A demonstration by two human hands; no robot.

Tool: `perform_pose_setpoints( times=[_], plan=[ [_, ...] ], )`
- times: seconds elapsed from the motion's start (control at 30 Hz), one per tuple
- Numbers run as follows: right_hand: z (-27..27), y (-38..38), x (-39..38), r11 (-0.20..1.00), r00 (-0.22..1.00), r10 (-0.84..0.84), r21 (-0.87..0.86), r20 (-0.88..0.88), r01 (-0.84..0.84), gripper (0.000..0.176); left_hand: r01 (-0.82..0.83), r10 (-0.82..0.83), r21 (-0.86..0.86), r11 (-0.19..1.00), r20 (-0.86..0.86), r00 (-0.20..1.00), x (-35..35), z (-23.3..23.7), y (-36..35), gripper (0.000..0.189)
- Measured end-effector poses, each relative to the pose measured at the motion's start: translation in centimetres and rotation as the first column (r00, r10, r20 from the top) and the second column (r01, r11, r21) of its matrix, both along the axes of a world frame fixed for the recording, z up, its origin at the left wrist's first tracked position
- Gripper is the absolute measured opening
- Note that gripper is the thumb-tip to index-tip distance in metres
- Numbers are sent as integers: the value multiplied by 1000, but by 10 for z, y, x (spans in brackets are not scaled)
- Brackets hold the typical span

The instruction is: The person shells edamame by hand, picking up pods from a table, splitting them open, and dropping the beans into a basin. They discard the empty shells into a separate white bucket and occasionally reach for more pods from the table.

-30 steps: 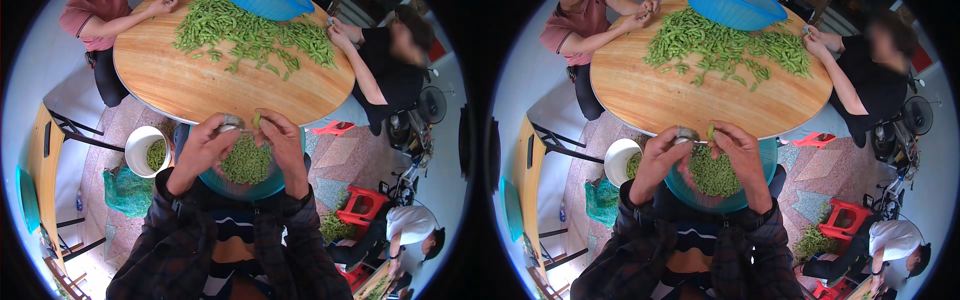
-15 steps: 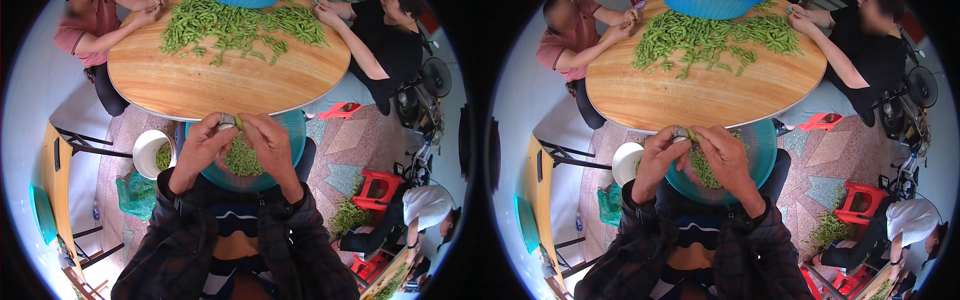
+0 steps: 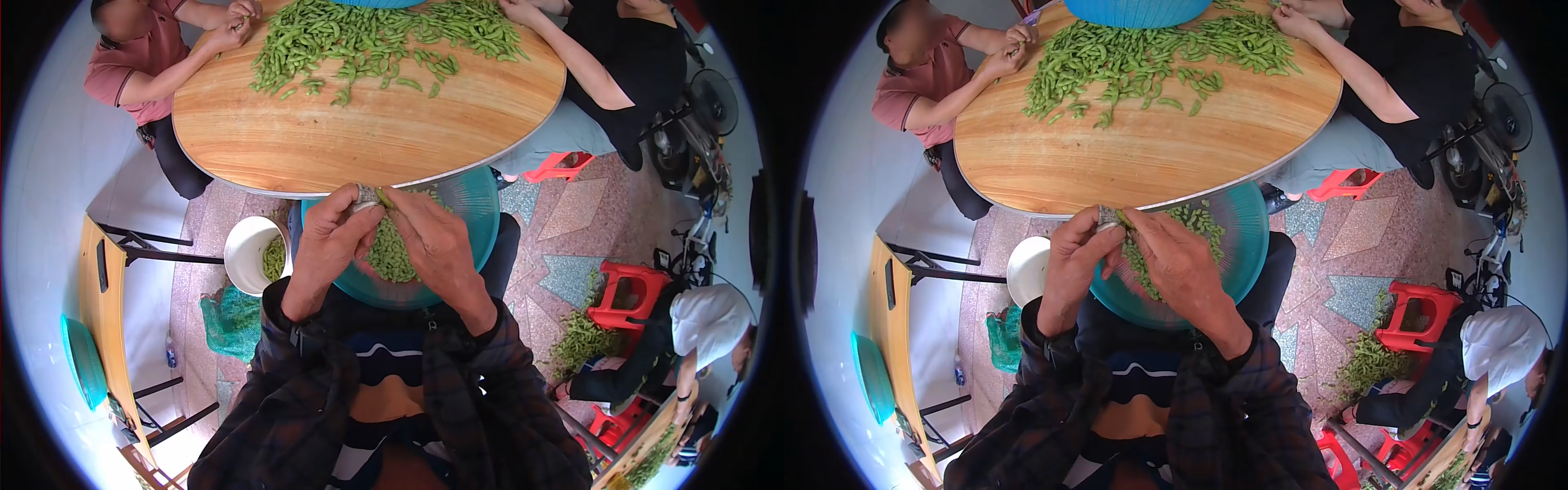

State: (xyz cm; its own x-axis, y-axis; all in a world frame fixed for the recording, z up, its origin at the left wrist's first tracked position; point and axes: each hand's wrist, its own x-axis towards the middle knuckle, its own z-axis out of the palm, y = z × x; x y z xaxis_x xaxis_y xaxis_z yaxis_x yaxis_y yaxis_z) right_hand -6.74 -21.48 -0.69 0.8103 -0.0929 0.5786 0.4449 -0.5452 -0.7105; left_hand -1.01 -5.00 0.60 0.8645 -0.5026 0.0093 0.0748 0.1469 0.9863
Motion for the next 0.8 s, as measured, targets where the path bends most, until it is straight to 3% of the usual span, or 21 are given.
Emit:
perform_pose_setpoints(
  times=[0.27, 0.33, 0.37, 0.43, 0.5, 0.57, 0.63, 0.8],
  plan=[
    [-4, 3, -4, 999, 1000, 5, 51, -22, -4, 32, -41, 25, 103, 994, 149, 989, -4, -1, -1, 7],
    [-4, 0, -8, 973, 978, 111, 218, -179, -71, 29, -31, 15, 114, 993, 145, 989, -5, 1, 0, 5],
    [-3, -2, -10, 973, 978, 109, 220, -179, -68, 29, -24, 7, 125, 992, 139, 990, -6, 3, 0, 4],
    [0, -6, -13, 885, 909, 290, 446, -299, -136, 28, -14, -8, 144, 989, 152, 988, -8, 8, 0, 4],
    [-5, -6, -14, 851, 906, 326, 500, -270, -157, 28, -2, -25, 165, 986, 164, 986, -9, 8, 0, 5],
    [-9, -6, -14, 815, 903, 358, 551, -237, -178, 28, -31, -34, 200, 979, 312, 950, -9, 6, -1, 7],
    [-11, -5, -15, 715, 877, 427, 676, -221, -178, 29, -42, -39, 217, 975, 357, 933, -9, 6, -1, 7],
    [-18, -3, -15, 610, 858, 476, 775, -193, -164, 27, -122, -63, 304, 945, 532, 844, -9, 3, -1, 8]
  ],
)
